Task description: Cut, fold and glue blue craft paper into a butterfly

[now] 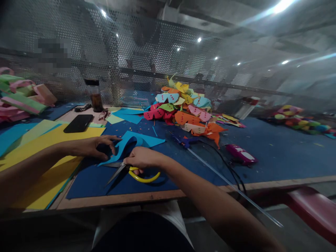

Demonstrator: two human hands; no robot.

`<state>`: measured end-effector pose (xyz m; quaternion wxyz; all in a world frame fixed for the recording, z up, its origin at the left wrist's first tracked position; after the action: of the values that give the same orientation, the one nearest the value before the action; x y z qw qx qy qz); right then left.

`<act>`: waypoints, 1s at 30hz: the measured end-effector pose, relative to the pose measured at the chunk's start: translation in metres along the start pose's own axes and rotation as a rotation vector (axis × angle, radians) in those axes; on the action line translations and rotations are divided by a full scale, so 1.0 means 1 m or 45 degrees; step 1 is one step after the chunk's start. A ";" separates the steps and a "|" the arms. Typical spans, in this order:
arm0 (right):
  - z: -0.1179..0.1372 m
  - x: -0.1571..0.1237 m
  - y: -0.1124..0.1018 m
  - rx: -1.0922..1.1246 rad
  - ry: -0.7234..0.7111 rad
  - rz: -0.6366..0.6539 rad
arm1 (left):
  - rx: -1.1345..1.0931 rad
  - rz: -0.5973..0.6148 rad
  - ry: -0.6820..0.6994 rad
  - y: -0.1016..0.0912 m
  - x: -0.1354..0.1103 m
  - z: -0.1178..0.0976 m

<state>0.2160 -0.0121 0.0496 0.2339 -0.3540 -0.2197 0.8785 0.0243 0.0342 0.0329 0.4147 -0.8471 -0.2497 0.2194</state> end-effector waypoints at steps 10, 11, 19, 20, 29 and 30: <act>0.003 -0.004 0.004 0.026 -0.026 0.061 | -0.015 0.008 -0.025 -0.001 -0.001 -0.003; 0.003 -0.006 0.004 0.030 -0.023 0.066 | -0.017 0.008 -0.027 -0.001 -0.001 -0.003; -0.010 -0.044 -0.007 0.165 -0.135 0.093 | -0.023 0.001 -0.058 -0.001 -0.002 -0.002; -0.012 -0.052 -0.013 0.203 -0.157 0.074 | -0.025 -0.002 -0.058 0.000 -0.002 -0.002; -0.008 -0.066 -0.104 0.271 -0.239 -0.659 | -0.017 -0.022 -0.079 0.001 -0.005 -0.005; -0.007 -0.057 -0.112 0.264 -0.229 -0.675 | -0.012 -0.022 -0.079 0.000 -0.005 -0.006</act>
<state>0.2859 0.0465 0.1367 0.4694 -0.1791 -0.2336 0.8325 0.0242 0.0271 0.0371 0.4048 -0.8396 -0.2706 0.2407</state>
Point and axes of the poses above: each hand's wrist, its own x-axis towards the middle knuckle, its own y-axis out of the palm, z = x × y, the point moved 6 cm from there along x, towards the middle knuckle, and after that the axes turned 6 degrees about z, right-handed, at the moved point
